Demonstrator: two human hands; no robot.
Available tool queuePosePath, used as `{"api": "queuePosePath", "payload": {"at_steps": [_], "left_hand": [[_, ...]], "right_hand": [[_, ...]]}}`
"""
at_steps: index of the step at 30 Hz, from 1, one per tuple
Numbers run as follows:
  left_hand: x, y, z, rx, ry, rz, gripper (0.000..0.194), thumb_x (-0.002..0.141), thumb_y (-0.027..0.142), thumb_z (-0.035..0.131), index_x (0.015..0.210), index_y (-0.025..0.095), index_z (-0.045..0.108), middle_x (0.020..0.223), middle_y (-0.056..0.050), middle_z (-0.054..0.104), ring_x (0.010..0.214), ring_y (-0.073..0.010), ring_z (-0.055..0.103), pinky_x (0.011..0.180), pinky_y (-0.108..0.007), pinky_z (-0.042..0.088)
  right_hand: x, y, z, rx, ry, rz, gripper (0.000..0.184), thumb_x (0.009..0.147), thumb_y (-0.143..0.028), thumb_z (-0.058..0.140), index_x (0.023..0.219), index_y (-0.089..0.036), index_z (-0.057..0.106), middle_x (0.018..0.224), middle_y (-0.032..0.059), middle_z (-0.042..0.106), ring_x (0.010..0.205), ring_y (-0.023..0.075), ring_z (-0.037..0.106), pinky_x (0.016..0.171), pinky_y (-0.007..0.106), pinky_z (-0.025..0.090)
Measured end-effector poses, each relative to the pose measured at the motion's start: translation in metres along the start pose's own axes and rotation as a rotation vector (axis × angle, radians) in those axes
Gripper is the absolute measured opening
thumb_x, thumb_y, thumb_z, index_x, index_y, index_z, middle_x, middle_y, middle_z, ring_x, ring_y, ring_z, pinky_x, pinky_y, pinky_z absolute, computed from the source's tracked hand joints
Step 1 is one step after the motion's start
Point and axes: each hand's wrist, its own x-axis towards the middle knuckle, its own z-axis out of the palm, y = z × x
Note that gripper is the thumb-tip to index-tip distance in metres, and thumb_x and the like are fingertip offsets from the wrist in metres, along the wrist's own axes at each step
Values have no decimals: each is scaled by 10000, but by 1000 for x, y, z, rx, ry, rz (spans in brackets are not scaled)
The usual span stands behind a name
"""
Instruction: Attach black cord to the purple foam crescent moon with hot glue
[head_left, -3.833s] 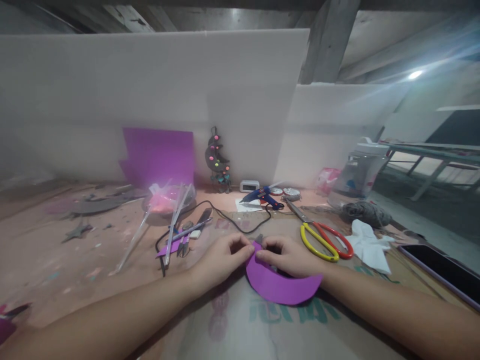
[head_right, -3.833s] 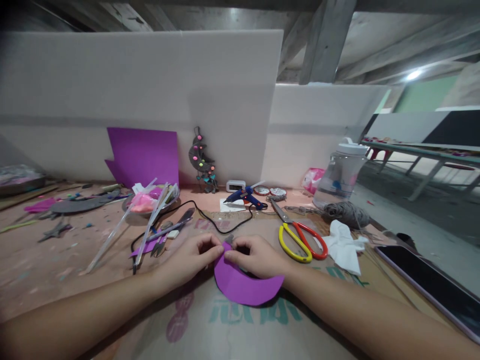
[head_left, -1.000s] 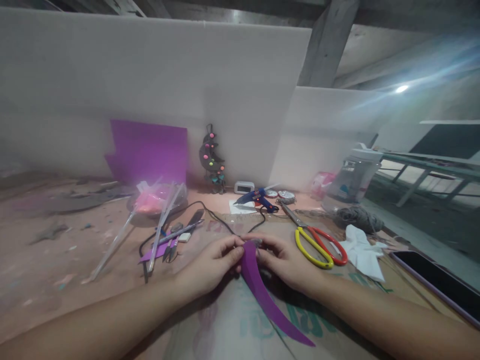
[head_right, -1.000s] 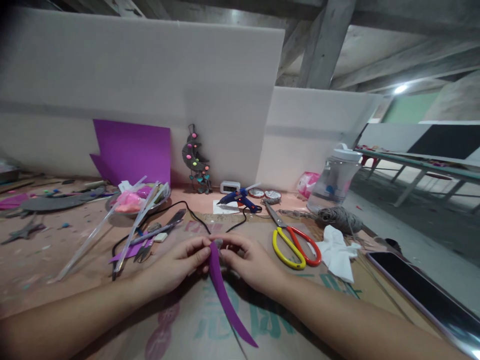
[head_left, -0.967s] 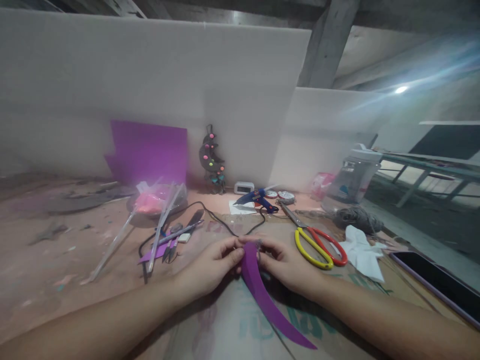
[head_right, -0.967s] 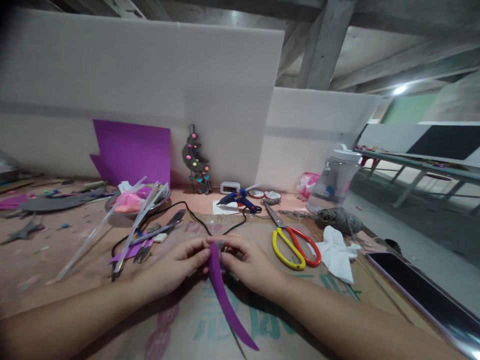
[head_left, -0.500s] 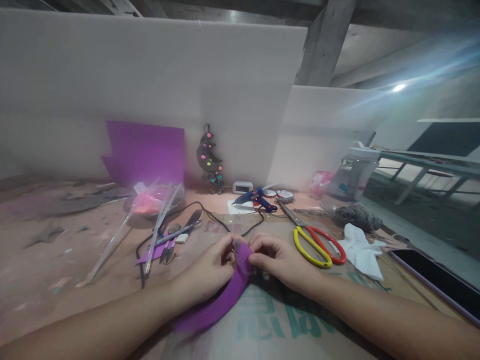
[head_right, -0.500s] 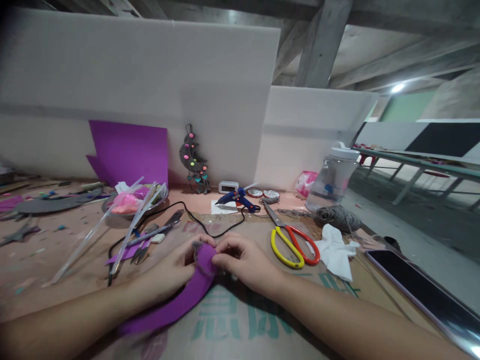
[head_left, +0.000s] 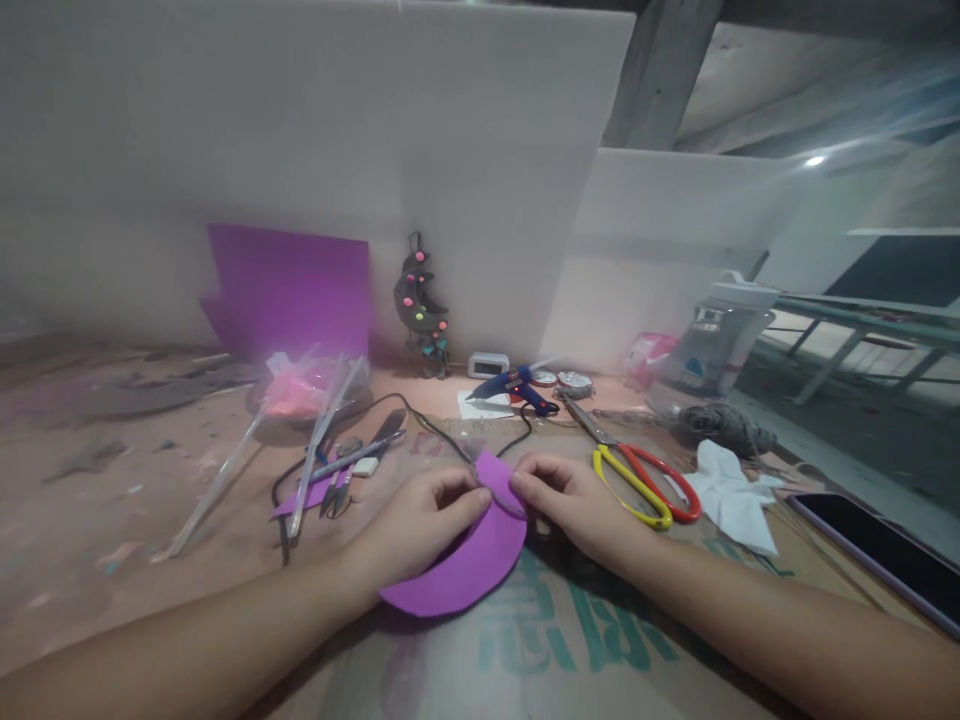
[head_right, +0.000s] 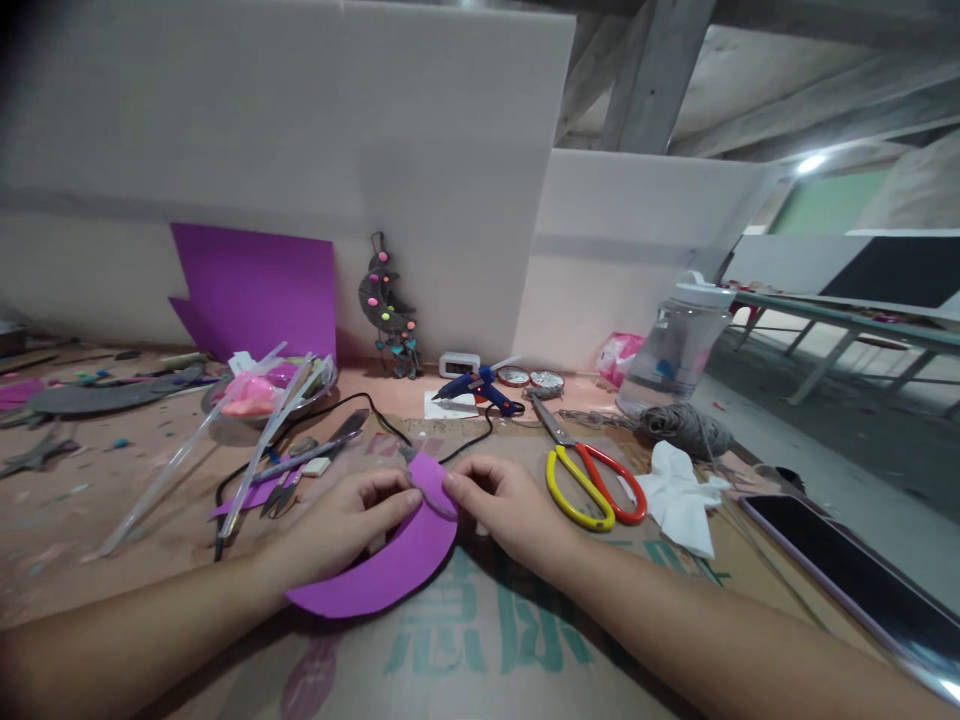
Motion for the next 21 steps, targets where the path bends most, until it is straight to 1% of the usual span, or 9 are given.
{"api": "queuePosePath", "payload": {"at_steps": [3,8,12,15,17,21], "left_hand": [[0,-1,0,30,23,-10,323,842,455,521,698,166,536,583,50,440,530,-100,368,492,-223,273],[1,-2,1,17,40,-31,349,840,477,527,688,162,516,590,52,424,525,-94,351,476,-221,253],[2,-5,1,-10,20,-52,341,842,474,537,736,152,568,588,53,422,518,-92,338,471,-220,240],[2,-8,1,-43,11,-46,338,844,462,547,762,140,604,617,45,438,544,-92,343,482,-216,245],[1,-9,1,-65,8,-36,342,849,461,547,768,136,615,624,44,439,554,-91,344,487,-215,244],[1,-9,1,-79,-2,-33,350,859,465,541,771,136,623,595,52,418,530,-88,330,484,-219,236]], "right_hand": [[0,-1,2,-48,-25,-21,342,847,-486,598,741,-166,545,597,-49,499,519,75,453,488,194,354],[-2,-3,2,-91,-55,-70,340,883,-480,547,750,-168,543,650,-38,498,564,78,458,511,195,366],[-1,-7,-3,-128,-13,-32,328,900,-483,502,779,-179,529,632,-37,511,517,87,468,472,207,358],[5,-7,-13,-208,59,-71,277,901,-442,510,835,-180,573,697,-17,570,567,103,516,515,221,394],[11,-8,-23,-274,110,-118,244,897,-410,518,848,-184,596,769,-1,600,665,123,555,594,237,430],[21,-15,-46,-395,163,-150,225,868,-382,527,919,-183,618,888,32,633,843,176,592,750,300,467]]}}
